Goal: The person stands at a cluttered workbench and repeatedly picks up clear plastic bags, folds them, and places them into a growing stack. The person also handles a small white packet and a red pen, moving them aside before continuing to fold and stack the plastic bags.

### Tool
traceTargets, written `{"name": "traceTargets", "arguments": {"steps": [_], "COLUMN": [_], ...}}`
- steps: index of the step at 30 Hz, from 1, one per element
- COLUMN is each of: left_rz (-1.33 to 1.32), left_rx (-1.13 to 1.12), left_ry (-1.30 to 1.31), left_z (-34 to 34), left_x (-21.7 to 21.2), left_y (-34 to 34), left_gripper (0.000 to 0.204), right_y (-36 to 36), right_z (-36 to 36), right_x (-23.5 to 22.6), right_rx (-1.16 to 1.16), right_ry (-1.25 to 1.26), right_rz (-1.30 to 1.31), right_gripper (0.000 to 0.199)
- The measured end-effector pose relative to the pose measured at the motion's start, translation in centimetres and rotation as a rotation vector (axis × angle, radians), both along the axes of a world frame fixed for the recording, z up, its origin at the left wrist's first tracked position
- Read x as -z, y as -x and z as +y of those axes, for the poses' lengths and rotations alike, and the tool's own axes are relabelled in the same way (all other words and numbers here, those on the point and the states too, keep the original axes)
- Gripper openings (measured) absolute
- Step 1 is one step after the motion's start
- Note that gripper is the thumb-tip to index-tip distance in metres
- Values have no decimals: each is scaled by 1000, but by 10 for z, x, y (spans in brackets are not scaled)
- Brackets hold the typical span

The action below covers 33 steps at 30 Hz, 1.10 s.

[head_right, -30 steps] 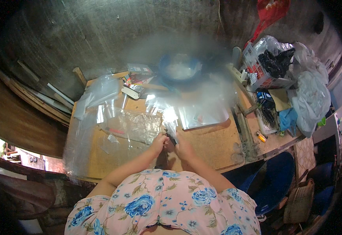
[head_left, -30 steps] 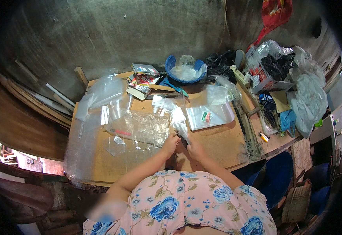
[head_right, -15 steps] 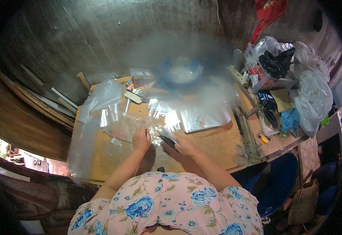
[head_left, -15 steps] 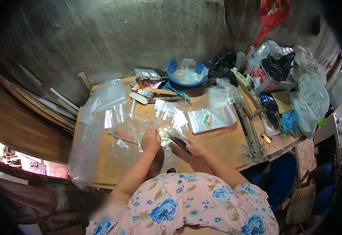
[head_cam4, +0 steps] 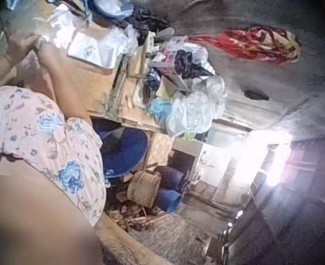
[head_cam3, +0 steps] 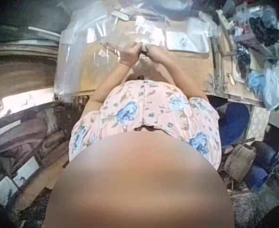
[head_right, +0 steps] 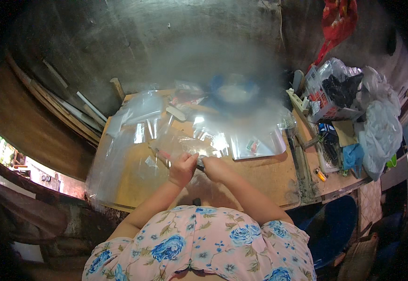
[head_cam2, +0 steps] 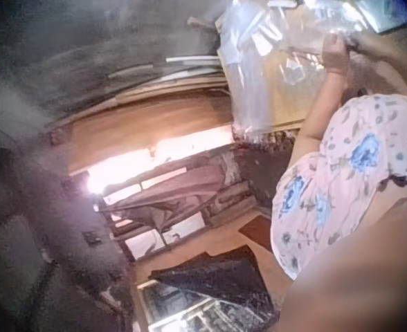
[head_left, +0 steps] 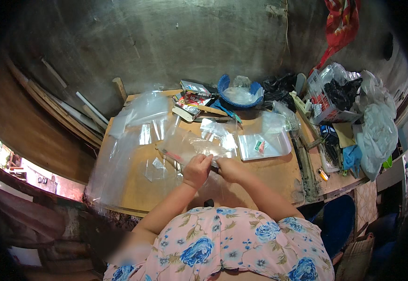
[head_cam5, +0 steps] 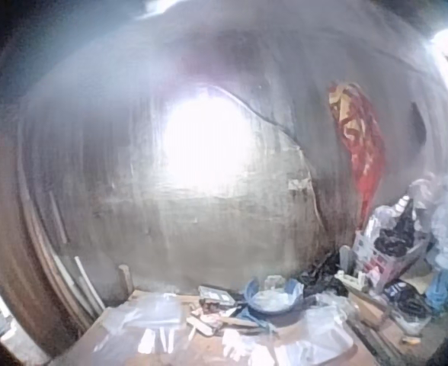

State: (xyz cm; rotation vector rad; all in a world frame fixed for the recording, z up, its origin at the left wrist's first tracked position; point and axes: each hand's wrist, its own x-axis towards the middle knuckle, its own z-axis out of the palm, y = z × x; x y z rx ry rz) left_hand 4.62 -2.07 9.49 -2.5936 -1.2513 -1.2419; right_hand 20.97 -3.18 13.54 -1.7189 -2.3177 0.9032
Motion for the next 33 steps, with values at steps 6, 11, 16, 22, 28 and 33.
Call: {"name": "traceTargets", "arguments": {"steps": [6,11,16,22,28,33], "left_rz": [-86,-133,-161,-173,-200,333], "left_rx": [171,375,642,766,470,-203], "left_ry": [30,41,12,60,311,380], "left_z": [-29,-52,-68,-69,-29,4], "left_x": [-12,-26,-35,-45,-9,70], "left_y": [-1,0,17,60,129,219], "left_gripper": [26,25,23,29,35,35], "right_y": [4,31,85,121,105,98], "right_z": [-11,2,21,34,20,-2], "right_x": [20,76,33,22,2,-7], "right_rx": [316,27,15,60,129,196], "right_ry": [425,-103,52,-285,-275,-258], "right_rz": [769,465,539,-15,49,72], "right_gripper": [22,48,60,73,68,64]}}
